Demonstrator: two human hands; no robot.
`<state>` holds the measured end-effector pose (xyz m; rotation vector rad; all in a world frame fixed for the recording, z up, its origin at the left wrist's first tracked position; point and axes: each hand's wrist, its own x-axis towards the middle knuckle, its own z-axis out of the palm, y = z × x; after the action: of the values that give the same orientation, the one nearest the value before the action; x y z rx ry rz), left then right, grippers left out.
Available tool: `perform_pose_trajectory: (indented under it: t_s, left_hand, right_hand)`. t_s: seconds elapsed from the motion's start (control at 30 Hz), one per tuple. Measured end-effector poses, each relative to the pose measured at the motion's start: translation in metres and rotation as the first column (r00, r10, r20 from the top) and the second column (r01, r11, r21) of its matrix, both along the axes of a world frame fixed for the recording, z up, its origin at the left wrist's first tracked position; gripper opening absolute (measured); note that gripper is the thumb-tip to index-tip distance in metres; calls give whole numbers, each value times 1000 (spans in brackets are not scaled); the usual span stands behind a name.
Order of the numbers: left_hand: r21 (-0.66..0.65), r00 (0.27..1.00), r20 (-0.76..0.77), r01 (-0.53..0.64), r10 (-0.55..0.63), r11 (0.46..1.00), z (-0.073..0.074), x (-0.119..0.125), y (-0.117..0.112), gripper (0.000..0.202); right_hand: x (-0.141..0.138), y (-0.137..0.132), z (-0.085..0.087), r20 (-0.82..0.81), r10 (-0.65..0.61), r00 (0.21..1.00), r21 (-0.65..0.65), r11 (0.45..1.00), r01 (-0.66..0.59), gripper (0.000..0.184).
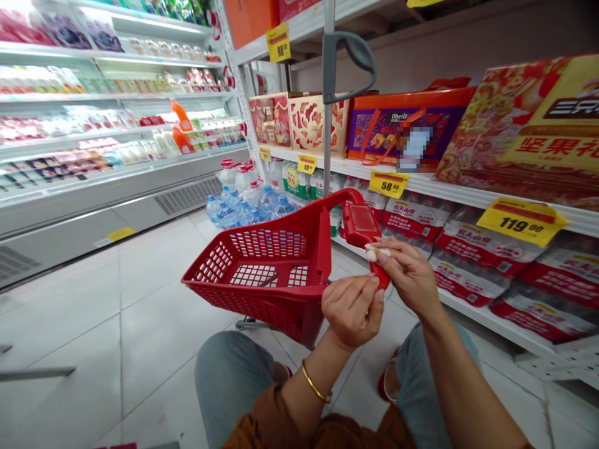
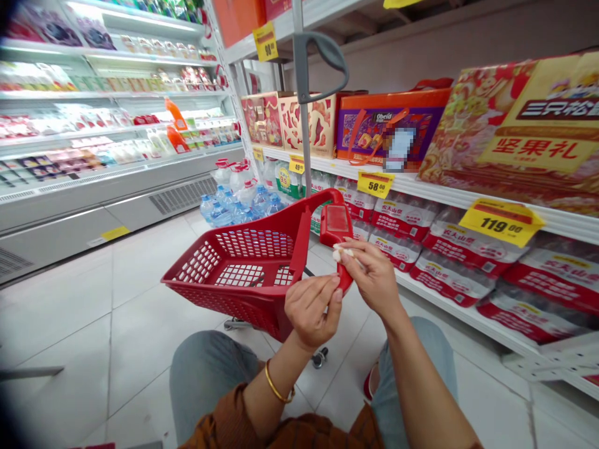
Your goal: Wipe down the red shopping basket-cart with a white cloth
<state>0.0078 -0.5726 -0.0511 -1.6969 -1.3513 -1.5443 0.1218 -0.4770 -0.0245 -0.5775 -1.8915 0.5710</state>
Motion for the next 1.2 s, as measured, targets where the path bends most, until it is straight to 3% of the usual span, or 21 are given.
perform_pose_trajectory:
  t_s: [0.2, 0.33, 0.53, 0.77, 0.97, 1.2]
  left_hand:
    - [-25, 1000, -14, -4, 4, 1000, -2, 0, 0, 18]
    - [-43, 1000, 4, -1, 2, 999, -1, 1, -2, 19]
    - [-2, 999, 26, 46, -46, 999, 1, 0, -1, 16]
    - [32, 996, 36, 81, -82, 996, 1, -3, -2, 20]
    - [37, 992, 50, 113, -115, 993, 2, -5, -7, 23]
    - [43, 987, 71, 140, -143, 989, 4, -7, -14, 25]
  right_hand:
    - [8, -51, -5, -6, -66, 998, 2, 998, 66, 22]
    - [5, -64, -10, -42, -142, 989, -27, 990, 141, 25]
    - [4, -38, -4, -11, -97, 995, -6, 995, 97, 18]
    - [2, 0, 13, 86, 93, 992, -49, 995, -89, 23]
    - [-3, 33, 16, 130, 209, 969, -37, 978, -206, 25]
    - [-5, 36, 15, 158, 245, 957, 55, 965, -256, 21]
